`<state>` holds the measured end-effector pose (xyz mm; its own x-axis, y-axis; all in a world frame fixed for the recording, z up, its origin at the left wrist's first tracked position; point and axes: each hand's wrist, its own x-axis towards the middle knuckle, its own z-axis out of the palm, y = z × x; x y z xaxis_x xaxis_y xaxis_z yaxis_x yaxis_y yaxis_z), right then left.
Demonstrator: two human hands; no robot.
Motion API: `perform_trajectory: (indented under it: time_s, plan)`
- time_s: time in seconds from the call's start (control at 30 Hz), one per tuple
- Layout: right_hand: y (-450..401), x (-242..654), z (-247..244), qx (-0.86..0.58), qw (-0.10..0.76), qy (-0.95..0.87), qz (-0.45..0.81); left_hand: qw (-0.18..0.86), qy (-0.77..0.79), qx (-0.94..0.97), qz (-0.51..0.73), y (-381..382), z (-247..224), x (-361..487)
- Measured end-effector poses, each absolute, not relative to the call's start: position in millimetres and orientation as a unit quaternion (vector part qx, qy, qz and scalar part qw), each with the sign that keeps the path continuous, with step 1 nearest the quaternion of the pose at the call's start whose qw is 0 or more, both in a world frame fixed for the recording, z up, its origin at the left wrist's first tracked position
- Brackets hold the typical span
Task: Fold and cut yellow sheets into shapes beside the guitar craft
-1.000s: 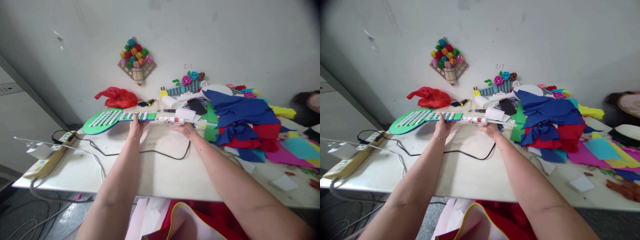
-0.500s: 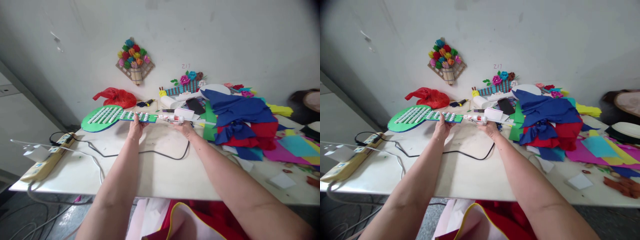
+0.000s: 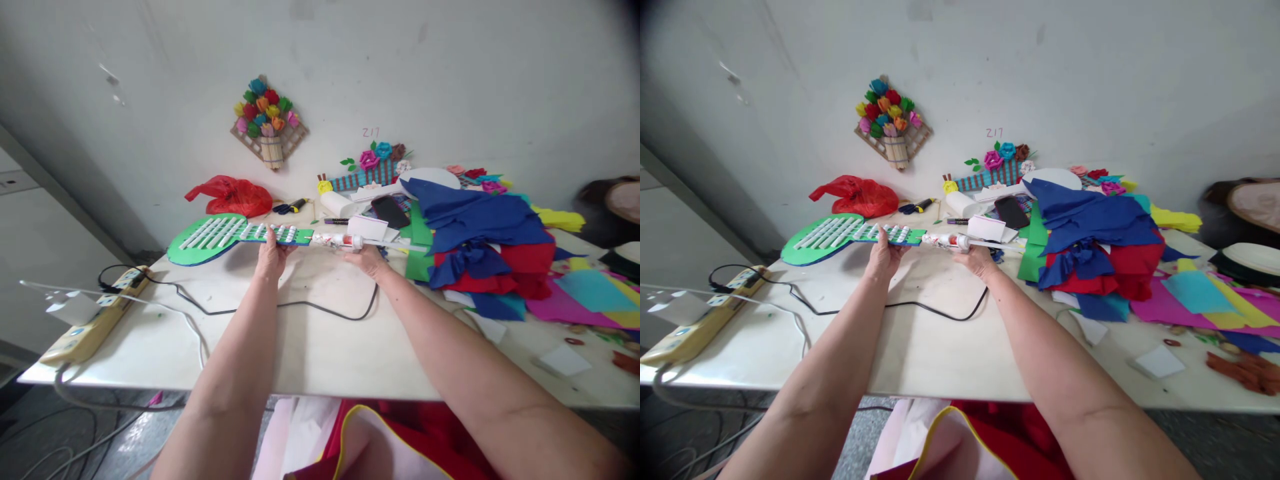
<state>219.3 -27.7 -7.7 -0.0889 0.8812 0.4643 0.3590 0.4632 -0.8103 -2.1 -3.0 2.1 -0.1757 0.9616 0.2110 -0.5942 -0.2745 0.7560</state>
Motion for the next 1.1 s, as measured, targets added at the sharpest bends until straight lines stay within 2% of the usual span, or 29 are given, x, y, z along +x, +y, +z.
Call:
perform_trajectory:
  time_s: [0.3, 0.57, 1.1]
  plan:
    - [-29.7, 219.7, -4.3, -0.446, 0.503, -0.683, 0.287, 0.539, 0.262, 0.35, 0.72, -2.0, 1.1, -4.0]
    - [-30.5, 220.2, -4.6, -0.417, 0.554, -0.639, 0.334, 0.536, 0.273, 0.355, 0.715, -3.5, 2.1, -4.2]
    - [-36.5, 217.5, 2.1, -0.418, 0.516, -0.666, 0.339, 0.541, 0.26, 0.353, 0.718, -2.7, 0.7, -2.3]
